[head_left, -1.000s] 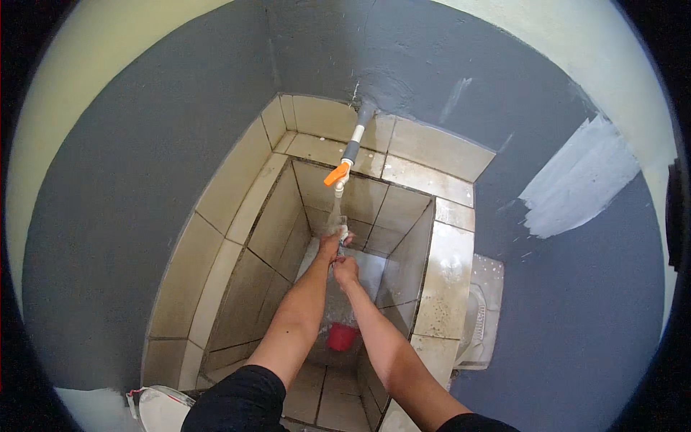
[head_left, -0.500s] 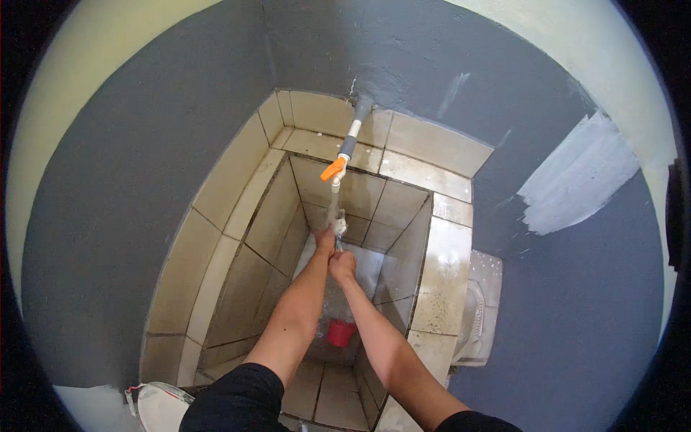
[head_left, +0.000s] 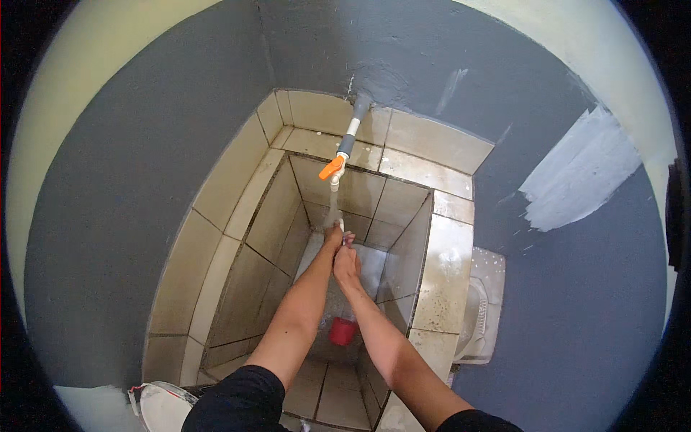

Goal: The person mixes paint in a bucket, then applies the white paint to upper wall sections using a paintbrush.

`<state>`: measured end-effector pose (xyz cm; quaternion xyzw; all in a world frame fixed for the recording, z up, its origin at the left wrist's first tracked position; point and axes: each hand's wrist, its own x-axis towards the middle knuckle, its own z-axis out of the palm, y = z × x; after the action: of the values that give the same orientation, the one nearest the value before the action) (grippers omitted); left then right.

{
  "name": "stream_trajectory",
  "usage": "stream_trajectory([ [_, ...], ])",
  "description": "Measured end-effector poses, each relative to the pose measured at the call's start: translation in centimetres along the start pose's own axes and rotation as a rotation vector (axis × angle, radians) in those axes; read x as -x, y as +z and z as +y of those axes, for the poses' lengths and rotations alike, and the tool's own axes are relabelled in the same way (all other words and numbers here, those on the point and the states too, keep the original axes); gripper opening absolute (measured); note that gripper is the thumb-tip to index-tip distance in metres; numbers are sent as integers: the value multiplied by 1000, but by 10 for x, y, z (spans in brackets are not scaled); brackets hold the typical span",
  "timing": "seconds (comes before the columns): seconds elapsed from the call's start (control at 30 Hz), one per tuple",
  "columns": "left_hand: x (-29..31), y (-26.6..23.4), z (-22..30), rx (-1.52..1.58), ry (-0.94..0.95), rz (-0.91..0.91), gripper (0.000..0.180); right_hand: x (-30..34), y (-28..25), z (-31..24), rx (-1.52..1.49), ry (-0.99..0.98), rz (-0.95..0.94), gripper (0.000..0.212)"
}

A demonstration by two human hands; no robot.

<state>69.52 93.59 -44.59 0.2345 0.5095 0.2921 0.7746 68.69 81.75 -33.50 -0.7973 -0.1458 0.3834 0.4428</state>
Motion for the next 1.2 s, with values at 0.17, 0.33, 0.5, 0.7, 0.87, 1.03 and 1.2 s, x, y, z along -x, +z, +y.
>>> stream_trajectory([
  [0.17,-58,-31,-22,-296,22,-37,41,12,7,4,266,-102,156,48],
  [0.33,-121,-120,15,-541,211,75,33,40,47,-12,300,-534,128,52],
  [0.5,-24,16,-54,-220,-122,-10,19,7,-28,19,291,-113,160,56],
  [0.7,-5,-35,28,-457,32,0,22,48,9,-28,194,-106,-12,56],
  [0.87,25,-3,19,-457,60,73,35,35,-2,-7,288,-184,61,57],
  [1.03,16,-21,25,-402,167,11,38,40,5,-17,228,-202,31,61],
  [1.2,26,-2,17,-302,141,-21,31,38,-3,-14,221,-135,68,62],
])
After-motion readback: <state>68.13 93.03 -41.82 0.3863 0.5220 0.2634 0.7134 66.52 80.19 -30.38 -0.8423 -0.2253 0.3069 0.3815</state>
